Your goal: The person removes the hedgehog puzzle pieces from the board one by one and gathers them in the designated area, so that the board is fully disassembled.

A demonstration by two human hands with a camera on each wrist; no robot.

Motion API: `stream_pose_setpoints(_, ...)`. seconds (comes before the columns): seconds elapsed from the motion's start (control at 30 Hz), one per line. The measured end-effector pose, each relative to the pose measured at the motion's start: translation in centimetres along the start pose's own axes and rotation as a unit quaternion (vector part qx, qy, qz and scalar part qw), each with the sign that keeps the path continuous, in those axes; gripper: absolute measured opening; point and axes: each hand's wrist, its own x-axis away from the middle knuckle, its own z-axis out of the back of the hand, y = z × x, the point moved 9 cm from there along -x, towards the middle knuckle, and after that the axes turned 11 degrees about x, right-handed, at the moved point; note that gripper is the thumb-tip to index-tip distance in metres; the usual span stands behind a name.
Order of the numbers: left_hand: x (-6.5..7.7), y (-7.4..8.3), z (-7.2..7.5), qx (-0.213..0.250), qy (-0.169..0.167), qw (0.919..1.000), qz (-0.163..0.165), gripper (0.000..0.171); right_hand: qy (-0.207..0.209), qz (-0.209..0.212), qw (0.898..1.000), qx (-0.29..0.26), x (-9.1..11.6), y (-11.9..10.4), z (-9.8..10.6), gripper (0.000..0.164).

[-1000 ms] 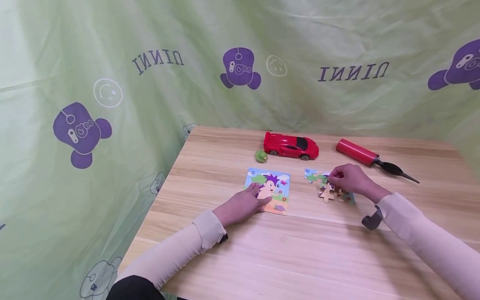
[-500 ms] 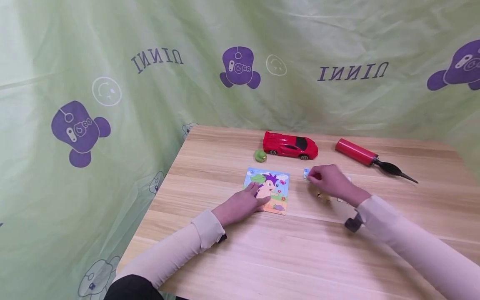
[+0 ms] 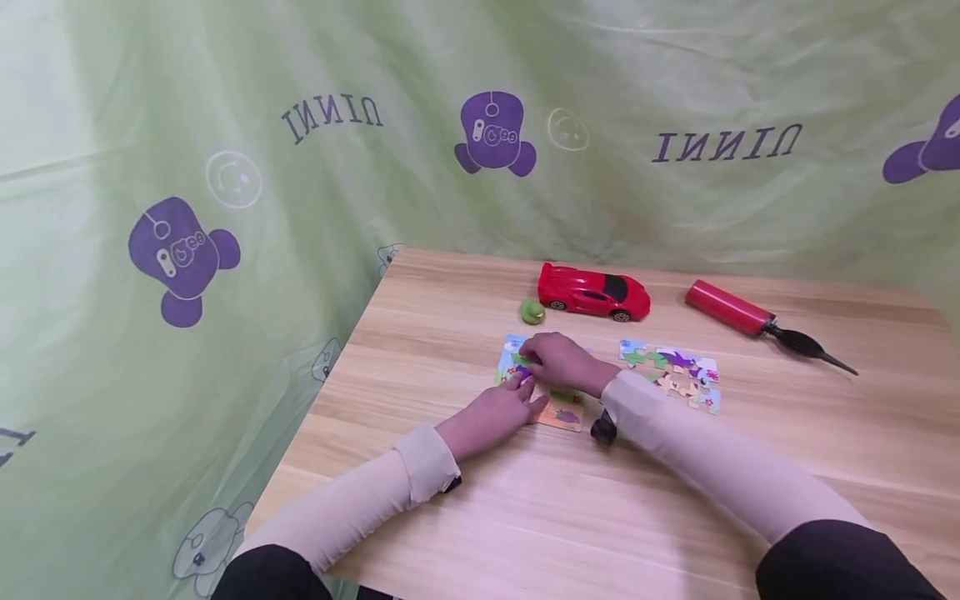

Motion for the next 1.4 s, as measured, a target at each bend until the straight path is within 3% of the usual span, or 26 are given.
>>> stream_pose_setpoints(0.17, -0.1, 0.5, 0.8, -0.036, 0.028, 0.9988, -0.017, 0.031, -0.020, -0.014, 1.000, 0.002, -0.8, -0.8, 0.0, 0.011)
stream_pose_setpoints(0.27, -0.1, 0.7, 0.9, -0.047, 0.022, 0.9984, -0.024, 0.031, -0.035, -0.036, 0.999, -0.015, -1.1, -0.7, -0.2, 0.022)
stream_pose_setpoints(0.37, 0.0, 1.0, 0.8, -0.053, 0.004, 0.9981, -0.031, 0.032, -0.053, -0.064, 0.996, -0.043, -1.2, -0.2, -0.5, 0.022)
stream_pose_setpoints(0.5, 0.1, 1.0, 0.5, -0.036, -0.010, 0.9990, -0.027, 0.031, -0.071, -0.098, 0.990, -0.071, -1.2, 0.5, -1.1, 0.012)
stream_pose_setpoints(0.67, 0.1, 0.8, 0.5, -0.015, -0.012, 0.9997, -0.013, 0.032, -0.090, -0.118, 0.986, -0.080, -1.3, 0.8, -1.5, 0.013)
stream_pose_setpoints(0.83, 0.3, 0.7, 0.3, 0.015, -0.015, 0.9997, -0.007, 0.037, -0.115, -0.121, 0.983, -0.082, -1.5, 0.8, -1.8, 0.014)
stream_pose_setpoints(1.1, 0.5, 1.1, 0.1, -0.010, -0.025, 0.9995, -0.014, 0.043, -0.087, -0.125, 0.981, -0.120, -1.7, 1.7, -1.5, 0.008)
stream_pose_setpoints(1.23, 0.7, 1.2, 0.3, -0.002, -0.006, 0.9999, -0.008, 0.039, -0.071, -0.107, 0.984, -0.123, -1.6, 1.8, -1.2, 0.007)
stream_pose_setpoints(1.4, 0.8, 1.2, 0.3, 0.026, 0.011, 0.9996, -0.009, 0.037, -0.080, -0.096, 0.984, -0.124, -1.6, 1.7, -1.3, 0.009)
